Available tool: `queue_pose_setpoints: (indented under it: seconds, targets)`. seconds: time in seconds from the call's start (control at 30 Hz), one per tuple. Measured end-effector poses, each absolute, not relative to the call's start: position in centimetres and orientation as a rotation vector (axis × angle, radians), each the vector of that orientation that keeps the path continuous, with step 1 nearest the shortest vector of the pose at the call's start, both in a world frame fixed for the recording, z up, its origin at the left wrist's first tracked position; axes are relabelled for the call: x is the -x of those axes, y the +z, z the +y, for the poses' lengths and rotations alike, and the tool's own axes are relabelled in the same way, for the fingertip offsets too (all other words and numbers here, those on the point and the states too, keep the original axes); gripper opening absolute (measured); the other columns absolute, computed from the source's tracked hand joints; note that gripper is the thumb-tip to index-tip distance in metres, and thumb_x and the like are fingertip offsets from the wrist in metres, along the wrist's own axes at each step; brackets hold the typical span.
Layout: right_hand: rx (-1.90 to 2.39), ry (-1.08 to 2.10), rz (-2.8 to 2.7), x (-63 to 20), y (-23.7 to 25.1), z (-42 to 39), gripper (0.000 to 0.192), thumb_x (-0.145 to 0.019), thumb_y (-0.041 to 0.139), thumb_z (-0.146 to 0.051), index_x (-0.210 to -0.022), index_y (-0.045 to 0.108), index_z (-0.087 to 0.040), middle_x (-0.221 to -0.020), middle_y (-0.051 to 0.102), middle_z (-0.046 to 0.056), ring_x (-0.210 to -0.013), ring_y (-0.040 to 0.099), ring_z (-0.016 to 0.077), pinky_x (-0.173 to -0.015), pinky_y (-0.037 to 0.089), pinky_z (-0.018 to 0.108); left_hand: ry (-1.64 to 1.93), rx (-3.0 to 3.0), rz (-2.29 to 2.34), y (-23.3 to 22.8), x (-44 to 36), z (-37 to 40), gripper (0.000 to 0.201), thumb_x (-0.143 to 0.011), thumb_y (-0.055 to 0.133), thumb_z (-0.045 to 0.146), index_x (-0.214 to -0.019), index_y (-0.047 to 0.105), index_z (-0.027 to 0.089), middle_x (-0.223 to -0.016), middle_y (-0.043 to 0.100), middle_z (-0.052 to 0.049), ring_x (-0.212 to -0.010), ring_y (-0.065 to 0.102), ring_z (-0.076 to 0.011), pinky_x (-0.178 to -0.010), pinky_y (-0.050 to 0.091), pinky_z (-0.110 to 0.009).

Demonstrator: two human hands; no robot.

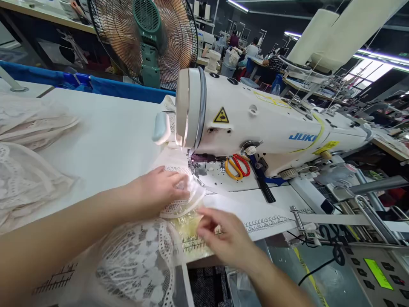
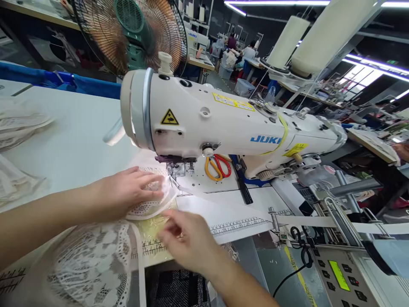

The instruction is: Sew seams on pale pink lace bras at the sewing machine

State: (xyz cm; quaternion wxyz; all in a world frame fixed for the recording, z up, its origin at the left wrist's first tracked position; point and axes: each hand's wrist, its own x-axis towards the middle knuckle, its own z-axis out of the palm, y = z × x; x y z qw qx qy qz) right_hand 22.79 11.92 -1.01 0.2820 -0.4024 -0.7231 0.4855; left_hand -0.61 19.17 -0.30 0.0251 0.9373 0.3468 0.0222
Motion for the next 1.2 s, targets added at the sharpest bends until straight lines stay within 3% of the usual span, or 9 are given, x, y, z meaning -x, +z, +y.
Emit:
queue_pose_setpoints:
  seconds: [0.1, 0.23, 0.4, 0.5, 0.6, 0.67, 0.8, 1.0, 1.2]
  targets:
    - [1.211, 0.367, -2.38, -24.6, -0.8, 14.5, 0.046, -0.086, 0.05, -0.016, -0.131, 0.054, -0.021, -0.101, 0.064, 0.011, -0.081, 0.057, 0.0201, -0.069, 0.047, 0.034, 0.054, -2.849, 0.861, 0.0, -0.4, 17.6, 0.045, -0.072, 0.053, 0.008, -0.113, 0.066, 0.023, -0.131, 0.06, -0.01, -0.119, 0.056, -0.0271, -0.106, 0.033, -0.047]
    - [1.161, -0.085, -2.662, -24.1, -0.9, 17.2, 0.043, -0.088, 0.05, -0.012, -0.126, 0.058, -0.03, -0.117, 0.06, 0.008, -0.089, 0.055, 0.0197, -0.071, 0.043, 0.03, 0.152, -2.808, 0.861, 0.0, -1.2, 15.7, 0.043, -0.069, 0.053, 0.009, -0.111, 0.065, 0.012, -0.127, 0.063, -0.015, -0.117, 0.058, -0.0296, -0.108, 0.036, -0.051]
    - [1.005, -0.163, -2.778, -23.6, -1.3, 17.8, 0.023, -0.088, 0.048, -0.01, -0.081, 0.068, -0.019, -0.091, 0.066, 0.003, -0.076, 0.05, 0.0152, -0.062, 0.033, 0.026, 0.417, -2.843, 0.912, -1.1, -1.0, 14.7, 0.033, -0.082, 0.041, 0.011, -0.102, 0.065, 0.017, -0.113, 0.07, -0.01, -0.102, 0.063, -0.0239, -0.102, 0.043, -0.049]
    - [0.95, -0.178, -2.774, -23.8, -2.0, 17.3, 0.019, -0.085, 0.053, -0.009, -0.073, 0.064, -0.018, -0.084, 0.065, 0.002, -0.072, 0.048, 0.0145, -0.059, 0.029, 0.026, 0.494, -2.906, 0.969, -1.6, -1.0, 15.0, 0.027, -0.087, 0.038, 0.014, -0.091, 0.064, 0.017, -0.098, 0.069, -0.01, -0.087, 0.063, -0.0232, -0.092, 0.048, -0.046]
    - [0.975, -0.177, -2.745, -23.8, -2.5, 16.8, 0.019, -0.083, 0.051, -0.007, -0.072, 0.063, -0.017, -0.081, 0.064, 0.003, -0.072, 0.047, 0.0144, -0.059, 0.029, 0.026, 0.51, -3.0, 0.95, -1.8, -1.1, 15.8, 0.03, -0.092, 0.037, 0.017, -0.104, 0.064, 0.018, -0.088, 0.066, -0.009, -0.078, 0.059, -0.0225, -0.082, 0.049, -0.042]
    - [0.998, -0.181, -2.75, -23.5, -2.5, 16.7, 0.019, -0.082, 0.051, -0.005, -0.071, 0.062, -0.017, -0.079, 0.063, 0.002, -0.071, 0.047, 0.0142, -0.058, 0.028, 0.026, 0.488, -3.032, 0.901, -1.7, -1.0, 16.5, 0.034, -0.093, 0.035, 0.018, -0.11, 0.064, 0.022, -0.094, 0.067, -0.008, -0.075, 0.057, -0.0211, -0.08, 0.047, -0.041]
    - [1.033, -0.231, -2.764, -22.6, -2.1, 16.8, 0.018, -0.08, 0.052, -0.006, -0.068, 0.06, -0.017, -0.075, 0.062, 0.002, -0.069, 0.046, 0.0144, -0.058, 0.027, 0.027, 0.451, -3.029, 0.765, -1.6, -0.5, 18.2, 0.039, -0.095, 0.032, 0.015, -0.107, 0.067, 0.028, -0.115, 0.068, -0.004, -0.082, 0.059, -0.0201, -0.085, 0.043, -0.04]
    - [1.047, -0.253, -2.795, -21.8, -1.7, 16.8, 0.023, -0.086, 0.046, -0.008, -0.072, 0.061, -0.017, -0.078, 0.062, 0.004, -0.069, 0.047, 0.0171, -0.059, 0.029, 0.029, 0.487, -2.929, 0.659, -1.7, 0.6, 20.2, 0.04, -0.096, 0.034, 0.019, -0.108, 0.069, 0.037, -0.112, 0.071, -0.002, -0.096, 0.06, -0.0209, -0.103, 0.036, -0.044]
    - [1.144, -0.254, -2.914, -21.1, -1.1, 17.1, 0.023, -0.084, 0.047, -0.009, -0.092, 0.067, -0.013, -0.071, 0.061, 0.007, -0.066, 0.051, 0.0192, -0.055, 0.028, 0.031, 0.422, -2.935, 0.628, -1.8, 1.0, 21.7, 0.044, -0.098, 0.029, 0.02, -0.107, 0.07, 0.033, -0.113, 0.071, -0.004, -0.099, 0.06, -0.0208, -0.104, 0.04, -0.045]
